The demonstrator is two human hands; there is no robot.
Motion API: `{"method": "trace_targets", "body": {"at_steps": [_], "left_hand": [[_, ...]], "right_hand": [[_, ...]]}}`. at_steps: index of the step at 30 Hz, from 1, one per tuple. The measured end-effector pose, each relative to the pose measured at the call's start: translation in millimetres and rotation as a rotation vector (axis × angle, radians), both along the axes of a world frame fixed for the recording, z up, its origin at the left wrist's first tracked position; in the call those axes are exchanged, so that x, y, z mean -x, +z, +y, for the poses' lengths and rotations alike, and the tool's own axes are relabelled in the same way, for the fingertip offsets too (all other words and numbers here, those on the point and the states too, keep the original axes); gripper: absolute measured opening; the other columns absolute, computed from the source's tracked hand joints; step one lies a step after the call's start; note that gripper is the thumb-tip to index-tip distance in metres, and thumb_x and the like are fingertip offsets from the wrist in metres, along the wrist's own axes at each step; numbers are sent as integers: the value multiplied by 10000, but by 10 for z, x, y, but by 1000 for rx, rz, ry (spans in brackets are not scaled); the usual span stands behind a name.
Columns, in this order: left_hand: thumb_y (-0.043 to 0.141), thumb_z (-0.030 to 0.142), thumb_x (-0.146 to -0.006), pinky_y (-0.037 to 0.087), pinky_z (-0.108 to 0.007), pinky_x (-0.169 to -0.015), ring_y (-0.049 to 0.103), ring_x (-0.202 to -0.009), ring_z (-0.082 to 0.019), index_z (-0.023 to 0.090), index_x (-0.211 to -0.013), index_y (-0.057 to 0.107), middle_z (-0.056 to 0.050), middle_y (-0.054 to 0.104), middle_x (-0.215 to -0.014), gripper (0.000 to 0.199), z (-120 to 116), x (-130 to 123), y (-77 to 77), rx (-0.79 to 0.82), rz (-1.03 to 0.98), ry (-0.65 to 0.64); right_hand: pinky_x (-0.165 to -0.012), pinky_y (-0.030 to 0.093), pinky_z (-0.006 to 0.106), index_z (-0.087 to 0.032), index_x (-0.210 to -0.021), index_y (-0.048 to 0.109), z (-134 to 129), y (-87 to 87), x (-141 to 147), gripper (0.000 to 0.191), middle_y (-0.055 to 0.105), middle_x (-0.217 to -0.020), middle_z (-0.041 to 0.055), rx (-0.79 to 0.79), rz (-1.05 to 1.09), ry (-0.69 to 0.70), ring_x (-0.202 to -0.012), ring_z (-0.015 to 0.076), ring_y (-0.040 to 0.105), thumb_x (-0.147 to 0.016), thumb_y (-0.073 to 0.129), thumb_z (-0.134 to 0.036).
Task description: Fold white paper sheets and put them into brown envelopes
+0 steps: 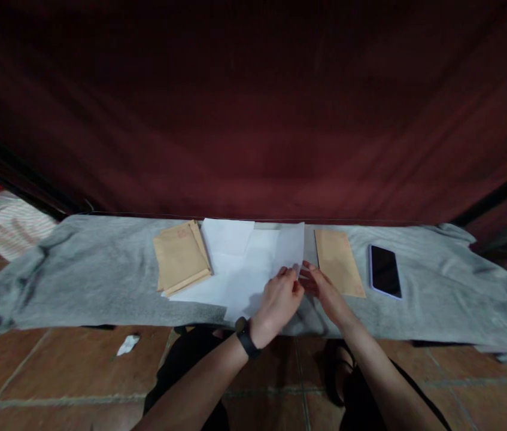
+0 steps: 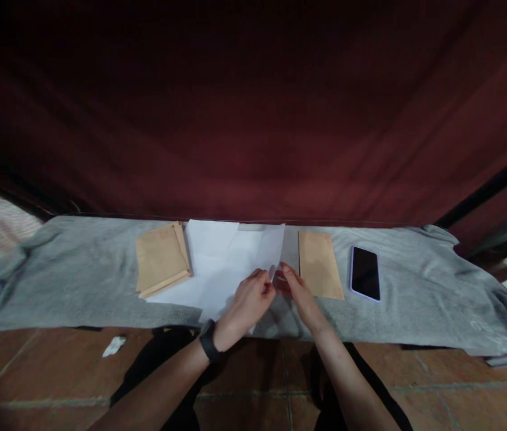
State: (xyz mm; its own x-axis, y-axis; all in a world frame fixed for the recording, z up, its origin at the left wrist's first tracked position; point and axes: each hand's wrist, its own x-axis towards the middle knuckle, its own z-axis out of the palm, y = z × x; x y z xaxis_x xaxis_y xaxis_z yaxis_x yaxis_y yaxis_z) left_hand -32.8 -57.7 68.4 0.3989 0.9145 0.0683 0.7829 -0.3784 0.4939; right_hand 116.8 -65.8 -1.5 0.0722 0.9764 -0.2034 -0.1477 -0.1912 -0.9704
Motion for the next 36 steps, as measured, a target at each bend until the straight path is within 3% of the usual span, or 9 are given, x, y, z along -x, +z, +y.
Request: {"method": "trace_targets", "body": {"at_steps": [3, 7, 10, 13, 19, 23, 28, 32, 36], "left_hand": [[499, 133, -926, 516, -284, -797, 678, -887, -188, 176, -988, 638, -68, 696, -990, 158, -97, -195, -139, 36, -67, -80], [539, 260, -959, 529, -322, -911, 667, -1000, -201, 203, -1005, 642, -63, 697, -1048, 126, -18, -104, -335, -1, -200, -147], [577, 239, -927, 463, -403, -1077, 586, -1220, -245, 196, -1127, 633, -107, 643, -1258, 211, 197, 150, -475, -112, -156, -13], [574, 203, -906, 446, -448, -1106, 523, -1319, -285, 143, -1219, 609, -169, 563, -1385, 321, 391, 374, -601, -125, -26, 103], [501, 265, -954, 320, -501, -1195, 286, -1496, -334, 104, -1396, 509, -194, 377, -1575, 471, 325, 355, -803, -199, 176, 24], [431, 362, -999, 254, -539, -1216, 213, -1527, -316, 158, -1477, 438, -149, 313, -1626, 521, 254, 224, -895, -206, 258, -45], [352, 386, -1028, 215, -527, -1230, 256, -1516, -294, 183, -1497, 425, -112, 341, -1619, 516, 317, 202, -892, -191, 309, -72], [328, 385, -1035, 208, -518, -1234, 263, -1514, -287, 185, -1499, 426, -100, 355, -1615, 515, 348, 236, -872, -203, 327, -112], [313, 382, -1040, 208, -512, -1235, 259, -1516, -291, 172, -1513, 408, -107, 341, -1620, 526, 368, 253, -885, -227, 345, -130]], "right_hand": [[-728, 535, 298, -215, -1019, 687, 45, 2, 14, 431, 738, -910, 31, 41, 84, -84, -807, 193, 673, -736, 731, -537], [-659, 503, 277, -193, -844, 660, 179, -117, -99, 275, 689, -724, -1, -37, -34, -169, -685, 170, 617, -650, 697, -385], [-724, 536, 320, -203, -934, 663, 291, -202, -207, 308, 722, -804, 15, -97, -188, -205, -748, 196, 652, -666, 612, -347], [-807, 549, 374, -216, -1088, 651, 340, -240, -268, 401, 737, -882, 43, -99, -279, -265, -849, 230, 675, -700, 586, -298], [-955, 513, 484, -121, -1473, 434, 275, -248, -196, 615, 674, -1202, 187, -223, -905, -263, -1063, 306, 659, -863, 427, -200], [-945, 532, 459, -115, -1470, 442, 260, -259, -137, 590, 666, -1205, 185, -246, -1112, -219, -1053, 290, 666, -883, 389, -141], [-889, 542, 387, -130, -1440, 474, 216, -226, -89, 518, 656, -1202, 177, -183, -1213, -174, -977, 262, 687, -928, 398, -158], [-913, 526, 367, -134, -1436, 472, 146, -143, -83, 458, 608, -1303, 182, -175, -1317, -112, -1061, 266, 660, -1006, 365, -247], [-949, 502, 371, -119, -1418, 496, 109, -64, -155, 451, 606, -1322, 173, -175, -1343, -138, -1096, 263, 628, -1010, 329, -212]]}}
